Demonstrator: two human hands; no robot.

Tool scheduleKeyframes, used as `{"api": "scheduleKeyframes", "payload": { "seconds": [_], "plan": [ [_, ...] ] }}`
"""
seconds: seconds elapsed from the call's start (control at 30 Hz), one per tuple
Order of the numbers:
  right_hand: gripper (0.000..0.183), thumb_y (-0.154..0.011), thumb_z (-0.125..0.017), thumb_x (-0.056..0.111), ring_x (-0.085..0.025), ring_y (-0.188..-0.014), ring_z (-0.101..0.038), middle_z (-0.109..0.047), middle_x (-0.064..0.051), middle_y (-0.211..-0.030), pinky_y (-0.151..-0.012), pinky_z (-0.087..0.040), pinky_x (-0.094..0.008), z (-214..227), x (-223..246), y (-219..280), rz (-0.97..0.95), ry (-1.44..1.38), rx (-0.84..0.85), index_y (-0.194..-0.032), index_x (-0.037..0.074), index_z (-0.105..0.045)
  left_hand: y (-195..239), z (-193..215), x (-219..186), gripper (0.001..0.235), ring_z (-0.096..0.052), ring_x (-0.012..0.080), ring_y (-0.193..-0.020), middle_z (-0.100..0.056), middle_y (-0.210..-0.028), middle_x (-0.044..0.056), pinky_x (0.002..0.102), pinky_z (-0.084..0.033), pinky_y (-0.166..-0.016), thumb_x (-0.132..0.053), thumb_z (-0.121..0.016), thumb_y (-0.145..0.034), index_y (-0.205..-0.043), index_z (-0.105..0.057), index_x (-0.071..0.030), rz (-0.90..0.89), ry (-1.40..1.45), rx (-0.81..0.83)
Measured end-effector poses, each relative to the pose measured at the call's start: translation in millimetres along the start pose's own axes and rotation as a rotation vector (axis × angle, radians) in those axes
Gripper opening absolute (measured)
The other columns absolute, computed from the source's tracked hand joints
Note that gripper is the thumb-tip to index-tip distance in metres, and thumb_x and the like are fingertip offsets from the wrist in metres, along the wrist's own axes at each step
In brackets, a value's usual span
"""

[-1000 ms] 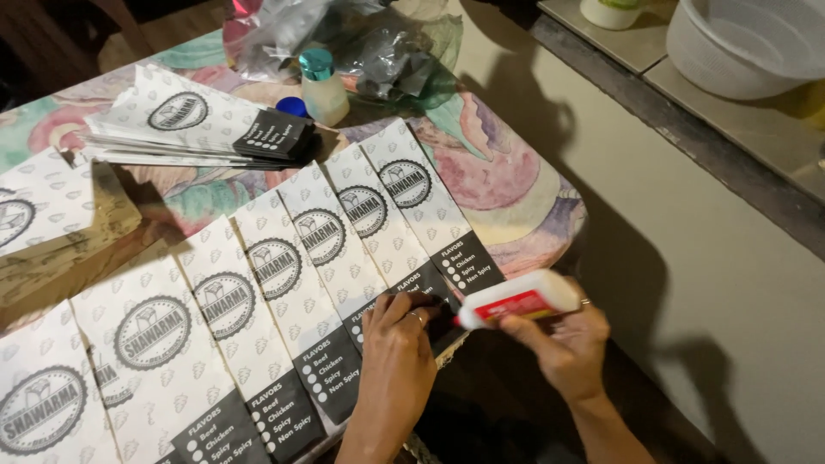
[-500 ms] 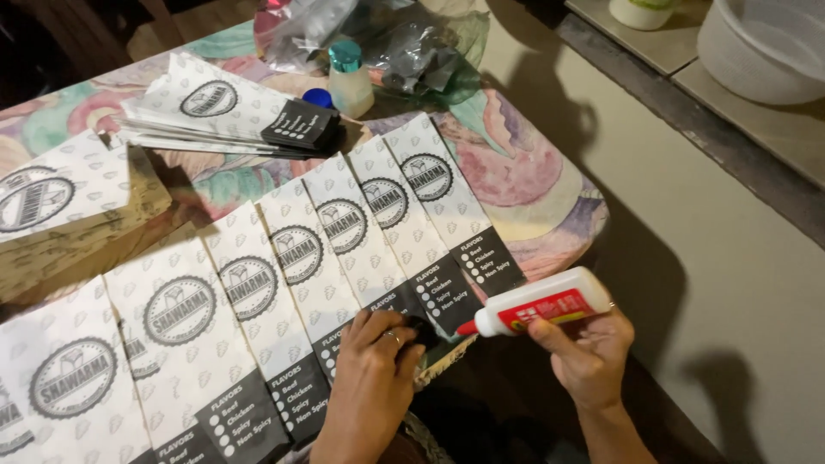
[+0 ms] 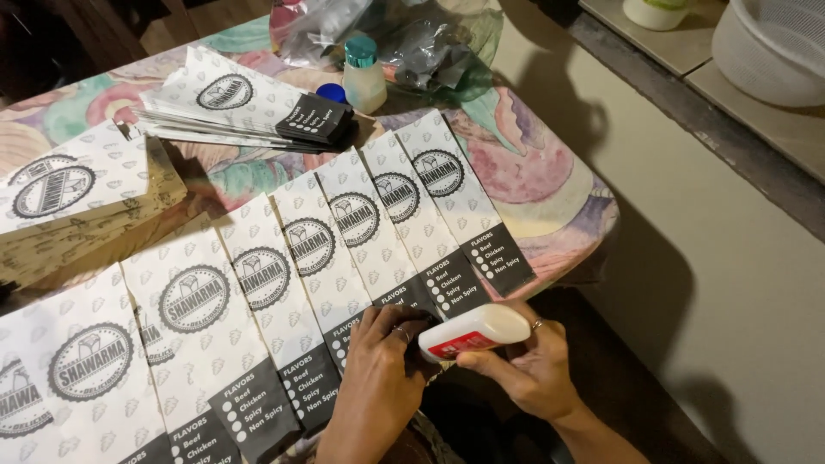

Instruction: The person folds printed paper sheets into small packages on a table, then applies glue from a bottle to the edges and presses them closed. The person repeats this process for multiple packages, stacking the finished ones on the table.

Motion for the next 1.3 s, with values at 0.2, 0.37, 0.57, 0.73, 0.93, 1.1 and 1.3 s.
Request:
{"api": "scheduleKeyframes", "payload": {
  "seconds": [0.2,0.37,0.57,0.73,0.93,1.1,1.3],
  "plan": [
    [0.049,-0.064,-0.094,0.006,-0.012,-0.077,-0.073,-0.077,-0.005,-0.085,-0.077,-0.063,-0.025,23,-33,14,-0.075,-0.005,-0.143,-0.106,-0.001,-0.072,3,1,5,0.036,-0.056,0.026,-0.101,-0.07,-0.115,0.004,0.041,-0.045,-0.083,-0.003,-0.071,-0.076,-0.112,-0.073,-0.005,0.002,0.057,-0.045],
    [0.038,-0.071,-0.086,-0.001,-0.016,-0.083,-0.067,-0.067,-0.009,-0.091,-0.077,-0.058,-0.025,51,-39,18,-0.094,-0.12,-0.263,-0.104,-0.004,-0.067,2,2,9,0.034,-0.057,0.0263,-0.102,-0.071,-0.11,0.005,0.043,-0.049,-0.092,0.0,-0.081,-0.076,-0.11,-0.076,-0.003,0.083,0.07,-0.055],
    [0.031,-0.071,-0.087,0.002,-0.015,-0.073,-0.068,-0.067,-0.006,-0.084,-0.069,-0.058,-0.024,26,-26,16,-0.064,-0.111,-0.176,-0.097,-0.004,-0.07,0,11,7,0.039,-0.059,0.0258,-0.101,-0.073,-0.11,0.005,0.042,-0.047,-0.089,0.015,-0.062,-0.073,-0.101,-0.079,-0.006,0.068,0.196,-0.071],
    [0.058,-0.069,-0.089,0.004,-0.016,-0.079,-0.074,-0.078,-0.014,-0.097,-0.077,-0.065,-0.025,2,-18,13,-0.063,-0.142,-0.113,-0.12,-0.008,-0.065,1,10,1,0.061,-0.057,0.0264,-0.11,-0.071,-0.115,0.007,0.042,-0.047,-0.088,0.024,-0.05,-0.06,-0.11,-0.075,-0.003,0.043,0.132,-0.039],
    [0.042,-0.072,-0.087,0.003,-0.022,-0.078,-0.079,-0.079,-0.017,-0.096,-0.078,-0.068,-0.029,9,-28,16,-0.062,-0.173,-0.141,-0.109,-0.007,-0.069,5,3,9,0.056,-0.055,0.024,-0.105,-0.07,-0.113,0.005,0.039,-0.047,-0.084,0.025,-0.055,-0.07,-0.113,-0.075,-0.004,0.072,0.072,-0.015],
    [0.032,-0.074,-0.085,-0.001,-0.019,-0.087,-0.071,-0.072,-0.01,-0.095,-0.086,-0.06,-0.03,40,-54,25,-0.128,-0.126,-0.278,-0.103,-0.003,-0.071,8,-1,13,0.047,-0.055,0.0274,-0.104,-0.068,-0.113,0.008,0.042,-0.044,-0.081,0.015,-0.073,-0.07,-0.114,-0.074,-0.003,0.043,0.056,-0.016],
    [0.026,-0.077,-0.082,-0.001,-0.021,-0.085,-0.072,-0.073,-0.011,-0.091,-0.083,-0.065,-0.034,57,-54,35,-0.059,-0.272,-0.392,-0.1,-0.003,-0.07,27,36,-3,0.053,-0.059,0.0259,-0.112,-0.073,-0.119,0.008,0.036,-0.051,-0.1,0.023,-0.063,-0.071,-0.115,-0.074,-0.005,-0.078,-0.141,-0.19]
  ]
}}
Point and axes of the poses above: each hand's wrist, its own y-axis away from the middle knuckle, its own z-axis out of the back of the hand, x = y × z, the point moved 10 cm from there along -y, towards the middle knuckle
